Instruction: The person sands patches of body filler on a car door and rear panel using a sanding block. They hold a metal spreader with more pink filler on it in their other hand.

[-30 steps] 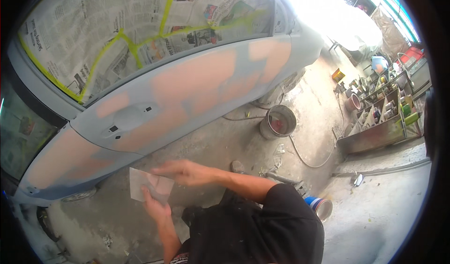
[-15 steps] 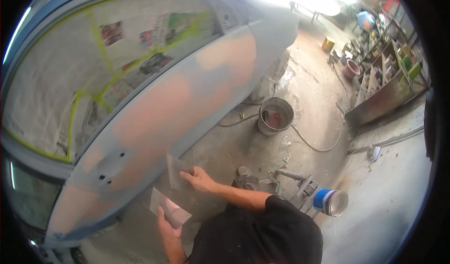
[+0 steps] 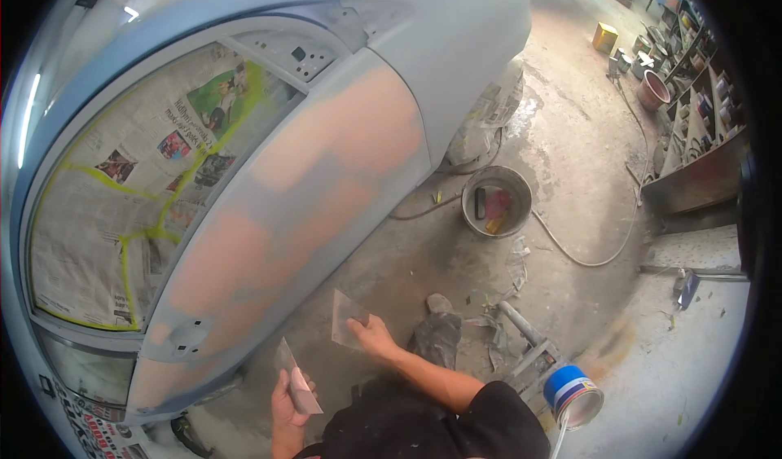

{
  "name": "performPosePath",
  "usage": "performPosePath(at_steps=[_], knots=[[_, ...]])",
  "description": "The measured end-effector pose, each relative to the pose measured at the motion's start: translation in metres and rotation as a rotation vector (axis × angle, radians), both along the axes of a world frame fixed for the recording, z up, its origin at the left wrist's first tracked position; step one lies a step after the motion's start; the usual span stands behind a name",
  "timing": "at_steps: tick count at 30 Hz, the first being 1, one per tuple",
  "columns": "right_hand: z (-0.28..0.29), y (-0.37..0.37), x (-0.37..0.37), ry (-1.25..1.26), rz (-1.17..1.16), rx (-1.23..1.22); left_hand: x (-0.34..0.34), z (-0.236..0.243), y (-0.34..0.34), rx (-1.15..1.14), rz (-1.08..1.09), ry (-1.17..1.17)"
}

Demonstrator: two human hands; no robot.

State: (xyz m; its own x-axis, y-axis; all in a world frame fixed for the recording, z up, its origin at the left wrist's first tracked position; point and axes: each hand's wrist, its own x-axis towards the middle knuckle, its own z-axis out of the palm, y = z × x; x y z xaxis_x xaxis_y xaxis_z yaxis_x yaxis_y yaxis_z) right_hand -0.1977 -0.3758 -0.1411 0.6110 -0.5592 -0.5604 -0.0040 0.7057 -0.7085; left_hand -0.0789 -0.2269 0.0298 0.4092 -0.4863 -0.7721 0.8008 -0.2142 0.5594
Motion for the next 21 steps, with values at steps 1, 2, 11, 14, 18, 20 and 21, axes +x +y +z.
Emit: performPosePath(at_steps=[1,2,11,14,18,20,21], knots=[[0.006,-0.003,-0.003,-0.01,-0.018,-0.004,-0.001,0.003,-0.001,0.0,0.002,-0.005],[0.011,-0.005,-0.005,-0.019,-0.036,-0.007,0.001,0.006,0.001,-0.042,0.005,0.041],[0.05,0.004,0.001,-0.011,0.118,-0.137,0.007,0.019,0.041,-0.387,0.107,0.251],[0.061,0.027,0.02,-0.076,0.12,-0.264,0.015,0.022,0.079,-0.521,0.16,0.27],[0.097,0.063,0.058,-0.109,0.282,-0.389,0.032,0.009,0.153,-0.747,0.314,0.284],[0.106,0.098,0.087,-0.067,0.519,-0.444,0.04,0.006,0.201,-0.691,0.435,0.226],[0.108,0.117,0.097,-0.039,0.534,-0.456,0.041,0.001,0.224,-0.617,0.534,0.174]])
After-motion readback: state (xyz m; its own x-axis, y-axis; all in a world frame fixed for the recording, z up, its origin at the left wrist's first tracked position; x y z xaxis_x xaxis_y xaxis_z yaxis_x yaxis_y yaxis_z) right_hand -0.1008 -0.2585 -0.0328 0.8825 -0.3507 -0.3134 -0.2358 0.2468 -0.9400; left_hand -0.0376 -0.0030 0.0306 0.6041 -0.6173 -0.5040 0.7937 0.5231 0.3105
